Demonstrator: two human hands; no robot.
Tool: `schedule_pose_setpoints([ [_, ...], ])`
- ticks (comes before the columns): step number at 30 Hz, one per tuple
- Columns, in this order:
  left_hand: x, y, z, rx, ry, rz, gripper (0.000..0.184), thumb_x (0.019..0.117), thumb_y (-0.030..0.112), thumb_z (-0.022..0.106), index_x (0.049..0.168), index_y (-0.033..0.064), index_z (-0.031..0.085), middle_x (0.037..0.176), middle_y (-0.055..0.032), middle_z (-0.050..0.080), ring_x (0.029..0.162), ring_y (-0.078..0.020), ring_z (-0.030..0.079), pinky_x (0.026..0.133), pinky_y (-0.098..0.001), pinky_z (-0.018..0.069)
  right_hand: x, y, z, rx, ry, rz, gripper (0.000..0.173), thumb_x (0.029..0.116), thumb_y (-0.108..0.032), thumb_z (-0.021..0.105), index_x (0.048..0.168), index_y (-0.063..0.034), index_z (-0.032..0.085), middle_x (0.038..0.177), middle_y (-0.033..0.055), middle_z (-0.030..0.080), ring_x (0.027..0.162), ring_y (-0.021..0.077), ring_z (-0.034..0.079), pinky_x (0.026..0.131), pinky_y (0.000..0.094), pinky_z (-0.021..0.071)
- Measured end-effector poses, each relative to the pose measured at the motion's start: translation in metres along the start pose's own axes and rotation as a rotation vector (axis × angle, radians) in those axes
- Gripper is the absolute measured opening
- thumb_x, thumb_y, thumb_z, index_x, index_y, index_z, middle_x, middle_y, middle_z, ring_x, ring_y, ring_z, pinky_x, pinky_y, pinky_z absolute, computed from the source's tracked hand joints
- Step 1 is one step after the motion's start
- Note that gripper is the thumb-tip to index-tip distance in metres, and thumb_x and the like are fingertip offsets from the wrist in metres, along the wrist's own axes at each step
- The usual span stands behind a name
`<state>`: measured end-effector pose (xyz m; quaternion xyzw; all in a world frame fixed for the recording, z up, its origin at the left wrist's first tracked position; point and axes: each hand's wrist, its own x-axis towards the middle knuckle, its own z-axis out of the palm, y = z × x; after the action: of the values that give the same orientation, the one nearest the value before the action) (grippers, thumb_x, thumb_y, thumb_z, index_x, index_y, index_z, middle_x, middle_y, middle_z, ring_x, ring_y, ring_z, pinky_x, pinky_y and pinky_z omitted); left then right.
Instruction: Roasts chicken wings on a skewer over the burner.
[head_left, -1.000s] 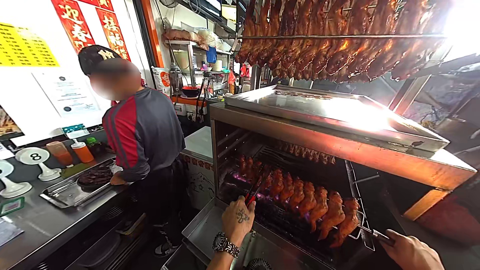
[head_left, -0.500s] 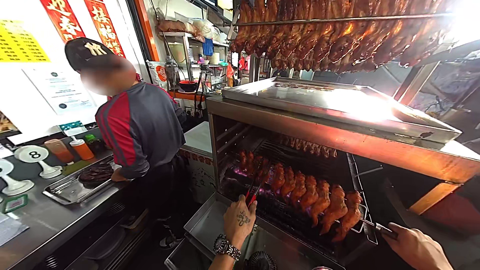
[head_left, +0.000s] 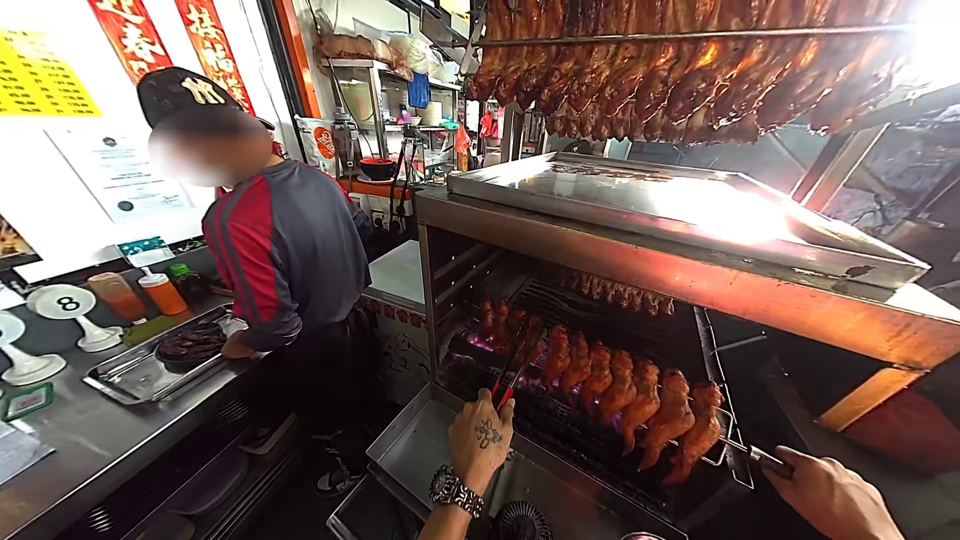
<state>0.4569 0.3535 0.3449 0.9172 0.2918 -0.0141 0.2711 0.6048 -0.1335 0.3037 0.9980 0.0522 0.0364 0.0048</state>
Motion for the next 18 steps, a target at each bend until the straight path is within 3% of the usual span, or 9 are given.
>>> schedule_pose_setpoints([
  [3,-0.002,-0.002,-0.002,-0.027,-0.005,-0.005,0.060,0.1032,0.059,0.046,0.127,0.0074,0.063,0.109,-0.0136,0.072,0.108,-0.0297,0.070,0.091,-0.0497,0.0564,-0.001,-0.001,0.000,0.002,0.010,-0.003,0.031,0.0859,-0.043,0.068,0.087,-0.0123,0.070,0.086,0.0215,0.072,0.089,0.0453,0.071,0.068,0.0646,0.0512],
  [8,-0.024,0.000,0.005,-0.122,0.101,0.055,0.058,0.1014,0.060,0.048,0.122,0.0080,0.063,0.090,-0.0109,0.072,0.091,-0.0289,0.072,0.079,-0.0492,0.0580,-0.005,-0.007,0.000,0.011,0.043,0.028,0.030,0.0860,-0.043,0.070,0.088,-0.0131,0.070,0.085,0.0207,0.072,0.088,0.0452,0.070,0.069,0.0647,0.0517],
  [12,-0.035,0.013,0.011,-0.007,-0.021,0.027,0.061,0.1024,0.062,0.044,0.128,0.0093,0.062,0.103,-0.0119,0.074,0.102,-0.0297,0.072,0.087,-0.0488,0.0574,-0.011,-0.009,0.003,-0.017,0.083,0.033,0.029,0.0864,-0.041,0.070,0.090,-0.0125,0.070,0.084,0.0213,0.071,0.085,0.0451,0.071,0.067,0.0630,0.0514],
  [18,-0.036,0.018,0.008,0.051,-0.039,0.047,0.058,0.1036,0.058,0.043,0.130,0.0098,0.061,0.108,-0.0128,0.073,0.106,-0.0304,0.071,0.089,-0.0499,0.0566,-0.014,-0.010,0.001,-0.023,0.103,-0.003,0.034,0.0880,-0.043,0.066,0.093,-0.0092,0.069,0.083,0.0229,0.072,0.084,0.0477,0.071,0.067,0.0647,0.0509],
])
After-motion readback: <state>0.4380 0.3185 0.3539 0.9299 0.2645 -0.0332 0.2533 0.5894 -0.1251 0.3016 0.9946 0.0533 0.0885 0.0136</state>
